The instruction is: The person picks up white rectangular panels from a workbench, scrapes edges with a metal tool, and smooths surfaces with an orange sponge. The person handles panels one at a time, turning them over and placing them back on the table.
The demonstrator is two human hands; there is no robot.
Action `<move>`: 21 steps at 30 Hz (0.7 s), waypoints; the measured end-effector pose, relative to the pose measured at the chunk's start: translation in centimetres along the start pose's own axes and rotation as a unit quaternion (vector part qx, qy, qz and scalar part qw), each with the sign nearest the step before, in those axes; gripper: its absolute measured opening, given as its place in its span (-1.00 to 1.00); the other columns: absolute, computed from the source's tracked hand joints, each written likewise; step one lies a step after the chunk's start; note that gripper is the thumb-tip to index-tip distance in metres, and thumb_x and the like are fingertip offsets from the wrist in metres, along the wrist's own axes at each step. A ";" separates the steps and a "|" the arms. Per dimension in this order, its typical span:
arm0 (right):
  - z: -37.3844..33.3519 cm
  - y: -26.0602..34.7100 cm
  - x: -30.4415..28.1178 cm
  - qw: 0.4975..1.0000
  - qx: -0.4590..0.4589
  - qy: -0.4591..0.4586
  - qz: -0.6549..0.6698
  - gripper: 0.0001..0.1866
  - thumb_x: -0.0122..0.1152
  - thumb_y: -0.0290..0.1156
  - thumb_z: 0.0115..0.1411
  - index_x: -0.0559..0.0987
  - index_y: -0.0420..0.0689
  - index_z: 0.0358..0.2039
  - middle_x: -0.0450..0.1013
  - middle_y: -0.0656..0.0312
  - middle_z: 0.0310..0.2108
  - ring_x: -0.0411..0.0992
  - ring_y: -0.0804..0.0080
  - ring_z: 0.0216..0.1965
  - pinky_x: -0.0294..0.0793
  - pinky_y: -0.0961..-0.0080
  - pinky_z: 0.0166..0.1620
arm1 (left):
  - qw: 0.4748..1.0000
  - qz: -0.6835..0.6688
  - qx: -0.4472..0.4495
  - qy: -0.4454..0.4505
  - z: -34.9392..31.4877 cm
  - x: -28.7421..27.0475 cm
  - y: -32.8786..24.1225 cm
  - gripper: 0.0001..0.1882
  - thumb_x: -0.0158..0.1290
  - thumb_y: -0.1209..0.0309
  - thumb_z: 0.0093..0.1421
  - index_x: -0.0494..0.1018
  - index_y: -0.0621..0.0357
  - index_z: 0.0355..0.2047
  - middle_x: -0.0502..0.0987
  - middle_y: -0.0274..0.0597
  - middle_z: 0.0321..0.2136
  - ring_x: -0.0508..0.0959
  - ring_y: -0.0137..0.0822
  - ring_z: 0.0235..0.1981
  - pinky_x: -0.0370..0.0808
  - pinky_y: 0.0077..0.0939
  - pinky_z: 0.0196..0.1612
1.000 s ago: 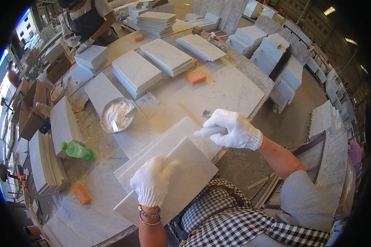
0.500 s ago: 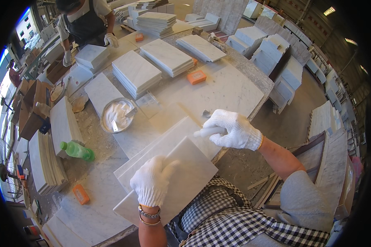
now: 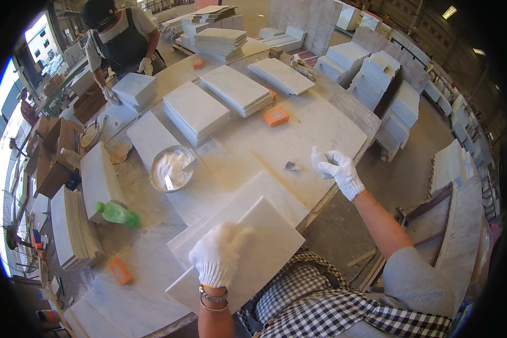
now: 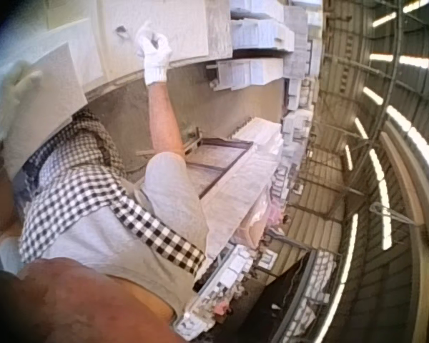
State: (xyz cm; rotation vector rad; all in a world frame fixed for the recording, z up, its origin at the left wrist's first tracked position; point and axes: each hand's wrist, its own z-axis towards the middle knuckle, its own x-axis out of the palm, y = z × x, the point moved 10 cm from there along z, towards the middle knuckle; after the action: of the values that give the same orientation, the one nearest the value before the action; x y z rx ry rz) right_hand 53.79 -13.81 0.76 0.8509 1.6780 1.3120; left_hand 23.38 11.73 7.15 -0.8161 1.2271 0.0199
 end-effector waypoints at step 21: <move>-11.6 -8.7 2.2 0.976 0.132 0.139 0.101 -0.62 0.36 -0.23 0.29 0.56 -0.34 -0.17 0.58 0.05 -0.33 0.61 0.32 -0.44 0.70 0.35 -0.45 | 0.997 -0.002 -0.027 0.071 0.1 1.3 0.7 -0.52 0.08 -0.18 0.27 0.67 -0.12 -0.13 0.70 -0.10 -0.31 0.68 0.00 -0.22 0.52 -0.13 -0.20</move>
State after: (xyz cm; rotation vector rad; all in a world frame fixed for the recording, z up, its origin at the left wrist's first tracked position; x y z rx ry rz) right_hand 42.23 -18.71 -6.81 1.0542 2.0638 1.4155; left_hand 23.64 11.77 5.67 -0.8787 1.3644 -0.0083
